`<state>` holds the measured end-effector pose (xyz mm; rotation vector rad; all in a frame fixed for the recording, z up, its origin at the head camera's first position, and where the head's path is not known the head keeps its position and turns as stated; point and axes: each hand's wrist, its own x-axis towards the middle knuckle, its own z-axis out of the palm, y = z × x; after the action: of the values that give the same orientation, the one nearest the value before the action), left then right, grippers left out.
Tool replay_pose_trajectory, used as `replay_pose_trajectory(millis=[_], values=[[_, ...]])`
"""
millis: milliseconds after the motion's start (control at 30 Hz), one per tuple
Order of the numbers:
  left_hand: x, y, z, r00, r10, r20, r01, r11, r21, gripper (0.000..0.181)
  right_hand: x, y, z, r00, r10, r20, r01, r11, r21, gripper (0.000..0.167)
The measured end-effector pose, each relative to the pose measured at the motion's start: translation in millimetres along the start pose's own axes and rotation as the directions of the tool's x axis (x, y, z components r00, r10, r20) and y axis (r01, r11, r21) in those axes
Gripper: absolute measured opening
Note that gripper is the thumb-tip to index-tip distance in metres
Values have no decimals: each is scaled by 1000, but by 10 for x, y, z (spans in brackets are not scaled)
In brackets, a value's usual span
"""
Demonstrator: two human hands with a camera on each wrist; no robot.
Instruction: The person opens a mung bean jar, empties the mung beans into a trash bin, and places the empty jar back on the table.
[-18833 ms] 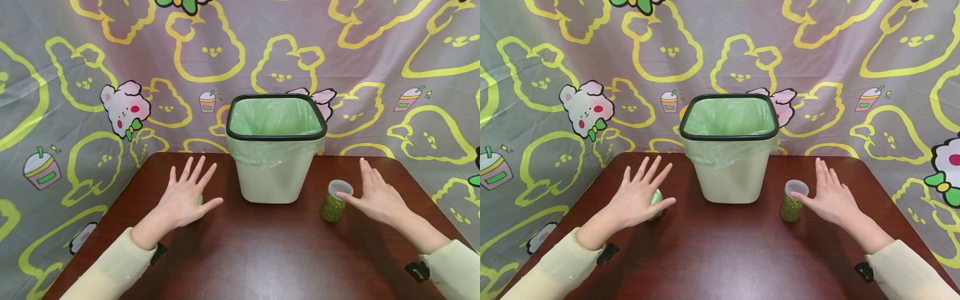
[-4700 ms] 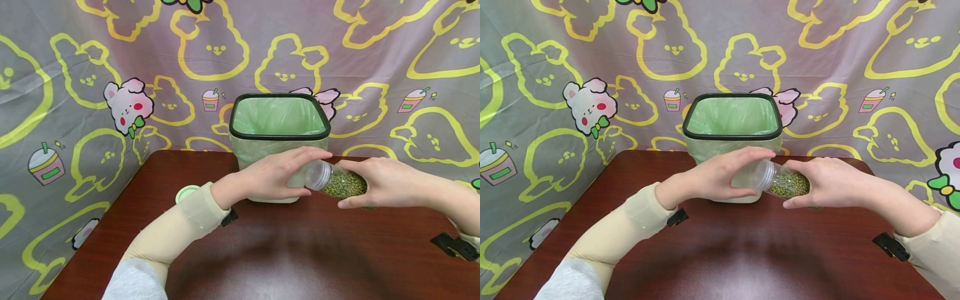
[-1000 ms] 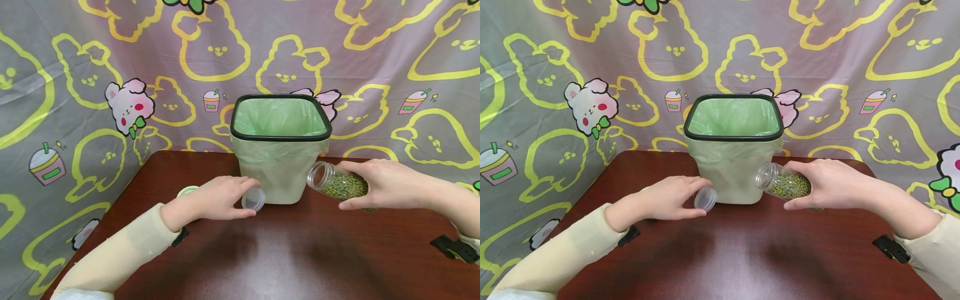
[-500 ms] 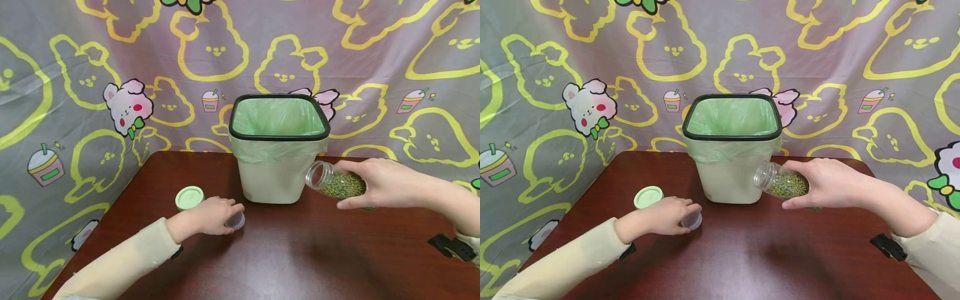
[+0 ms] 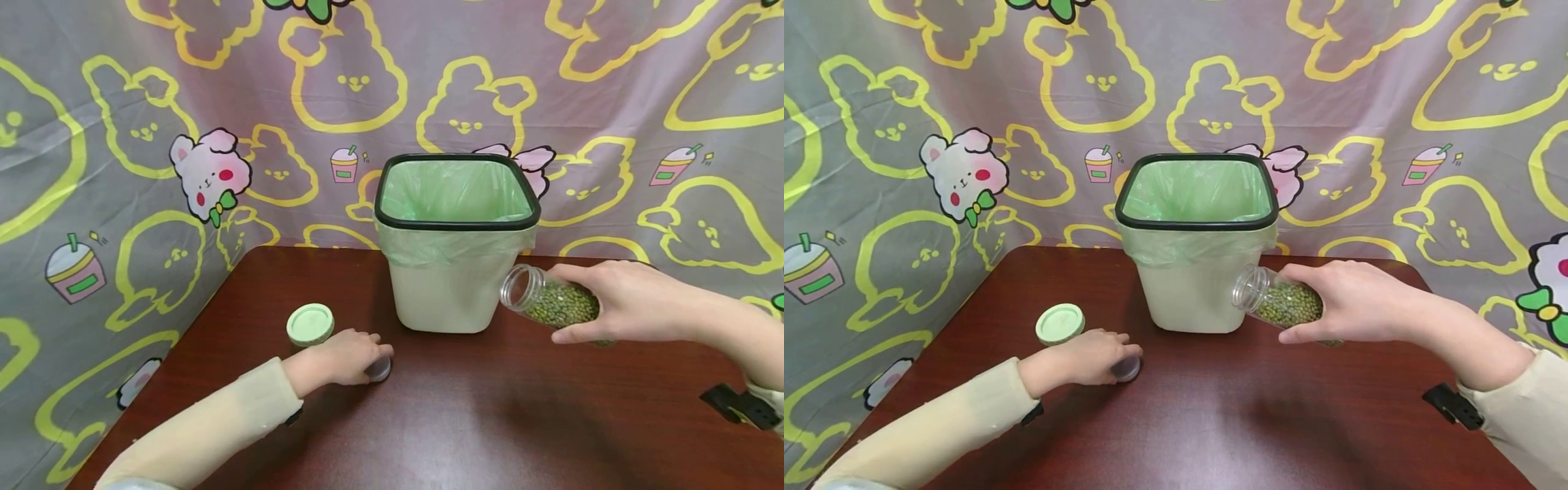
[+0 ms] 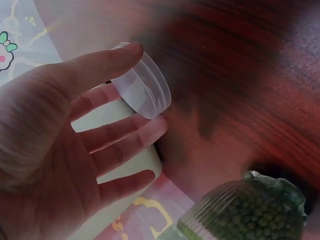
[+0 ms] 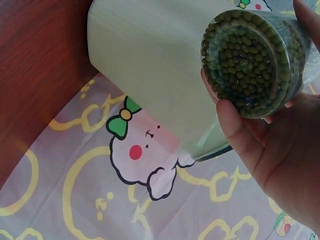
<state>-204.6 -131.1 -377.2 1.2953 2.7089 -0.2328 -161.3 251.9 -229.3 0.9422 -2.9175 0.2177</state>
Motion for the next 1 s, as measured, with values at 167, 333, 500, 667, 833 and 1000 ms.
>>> replay_pose_trajectory(millis=[167,333,500,667,833,1000], values=[[3,24,31,1000,-5,24,5,1000,-3,49,-12,0,12,1000,1,0,-1,1000,-5,60],[3,20,52,1000,-18,21,18,1000,4,48,-4,1,10,1000,-3,-3,3,1000,-5,61],[2,18,42,999,-27,20,27,1000,8,48,3,-2,1,1000,-6,-4,6,1000,-3,61],[4,27,28,999,-41,18,40,999,9,50,8,-1,-3,1000,-7,-4,7,1000,-7,60],[3,9,9,998,-56,27,57,998,-9,55,12,-2,-3,1000,-10,-8,10,1000,-6,58],[-30,-62,-82,997,-81,19,81,996,-46,61,13,0,-1,1000,-4,-1,4,1000,-1,59]])
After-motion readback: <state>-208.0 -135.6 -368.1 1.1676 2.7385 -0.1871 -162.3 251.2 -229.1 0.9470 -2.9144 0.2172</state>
